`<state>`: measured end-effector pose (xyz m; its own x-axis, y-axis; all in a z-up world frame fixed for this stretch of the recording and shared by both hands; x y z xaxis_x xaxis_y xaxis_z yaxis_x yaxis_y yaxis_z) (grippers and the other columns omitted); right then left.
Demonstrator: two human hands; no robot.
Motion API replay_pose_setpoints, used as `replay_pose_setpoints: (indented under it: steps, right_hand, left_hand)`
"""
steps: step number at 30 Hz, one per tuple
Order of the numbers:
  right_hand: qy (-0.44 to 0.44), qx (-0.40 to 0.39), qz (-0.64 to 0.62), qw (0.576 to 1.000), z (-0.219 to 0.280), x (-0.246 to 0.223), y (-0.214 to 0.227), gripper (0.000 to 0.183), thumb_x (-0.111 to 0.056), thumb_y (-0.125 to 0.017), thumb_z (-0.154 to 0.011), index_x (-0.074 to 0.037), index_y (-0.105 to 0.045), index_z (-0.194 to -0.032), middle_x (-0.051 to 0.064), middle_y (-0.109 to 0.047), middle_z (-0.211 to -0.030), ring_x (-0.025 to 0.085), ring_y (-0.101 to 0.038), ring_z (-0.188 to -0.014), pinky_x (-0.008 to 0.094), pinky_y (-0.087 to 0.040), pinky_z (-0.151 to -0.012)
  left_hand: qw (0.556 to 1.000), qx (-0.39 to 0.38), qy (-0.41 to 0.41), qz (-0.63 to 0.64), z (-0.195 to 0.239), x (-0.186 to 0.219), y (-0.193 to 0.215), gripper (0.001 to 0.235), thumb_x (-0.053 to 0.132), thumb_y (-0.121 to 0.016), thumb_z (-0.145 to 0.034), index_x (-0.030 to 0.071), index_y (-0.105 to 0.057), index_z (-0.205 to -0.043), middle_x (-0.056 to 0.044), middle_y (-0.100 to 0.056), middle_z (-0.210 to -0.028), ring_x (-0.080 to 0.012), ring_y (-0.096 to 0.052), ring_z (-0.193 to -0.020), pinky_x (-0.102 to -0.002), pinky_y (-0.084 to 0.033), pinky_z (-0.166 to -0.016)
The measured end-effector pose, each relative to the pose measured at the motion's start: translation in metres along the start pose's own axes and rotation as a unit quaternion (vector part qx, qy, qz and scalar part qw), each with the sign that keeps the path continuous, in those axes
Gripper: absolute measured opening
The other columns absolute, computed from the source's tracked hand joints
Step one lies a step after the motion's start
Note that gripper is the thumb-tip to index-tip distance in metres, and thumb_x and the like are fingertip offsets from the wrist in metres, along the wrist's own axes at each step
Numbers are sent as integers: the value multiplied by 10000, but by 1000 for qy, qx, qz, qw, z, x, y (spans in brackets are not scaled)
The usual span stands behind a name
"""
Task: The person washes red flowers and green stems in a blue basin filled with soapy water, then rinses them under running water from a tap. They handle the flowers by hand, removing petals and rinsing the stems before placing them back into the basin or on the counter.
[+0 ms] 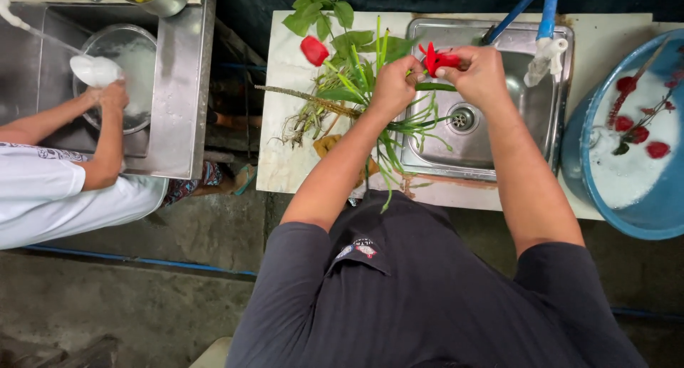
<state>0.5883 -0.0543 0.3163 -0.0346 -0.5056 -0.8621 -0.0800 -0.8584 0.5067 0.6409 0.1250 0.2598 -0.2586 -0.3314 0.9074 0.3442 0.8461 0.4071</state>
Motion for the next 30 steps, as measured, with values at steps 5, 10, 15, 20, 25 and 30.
replay_pose_setpoints:
  steps: [5,10,15,20,25,30]
  right_hand:
    - [-20,-30,-125,991,5,-3,7,326,6,-731,-932,-60,-691,-1249,80,-743,-1138,125,-713,-993,277,-611,-885]
    - [-36,27,-263,964,3,37,9,528,-298,-593,-1050,-102,-424,-1511,218,-551,-1467,269,-697,-1157,411,-674,-830]
    - [-139,161,-291,933,32,76,6,189,-225,-589,-1057,-175,-603,-1239,67,-713,-1196,143,-759,-972,305,-688,-716]
    - [-140,251,-200,937,112,157,-1,213,9,-493,-693,-128,-651,-733,-3,-568,-609,89,-493,-576,253,-327,-523]
    - [-126,314,13,941,189,174,42,311,30,-438,-740,-163,-676,-789,-37,-660,-786,119,-596,-791,286,-431,-752]
    - [-105,425,291,851,260,279,142,241,-62,-527,-905,-151,-715,-1026,61,-762,-852,346,-731,-775,438,-542,-712]
  left_hand:
    - [999,-8,40,-12,6,13,12,224,-42,-597,-855,165,-673,-814,-7,-751,-839,-205,-707,-823,-347,-538,-711]
    - [996,-12,90,-7,11,26,25,206,53,-667,-871,94,-638,-1072,-69,-714,-1097,-258,-670,-1063,-390,-519,-924]
    - [981,-22,194,-10,31,91,65,391,105,-658,-945,67,-560,-1321,-124,-619,-1422,-265,-586,-1345,-368,-532,-1129]
    - [997,39,-48,-37,39,85,106,396,165,-561,-988,113,-530,-1379,-79,-632,-1345,-232,-625,-1235,-382,-506,-1087]
    - [989,84,-102,73,57,129,171,267,16,-706,-953,61,-650,-1210,-109,-683,-1187,-206,-709,-1060,-311,-583,-955]
    - [971,208,-113,19,96,136,213,223,-69,-710,-889,18,-670,-1090,-147,-709,-1039,-226,-694,-998,-332,-615,-897]
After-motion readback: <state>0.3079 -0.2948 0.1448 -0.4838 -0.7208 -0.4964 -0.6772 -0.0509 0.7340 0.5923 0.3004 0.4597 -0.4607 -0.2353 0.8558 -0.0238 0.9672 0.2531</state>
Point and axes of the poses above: each hand's wrist, its own z-axis away from the middle knuckle, its own y-axis out of the back of the hand, x = y × z, the point moved 1 cm from there along -z, towards the middle knuckle
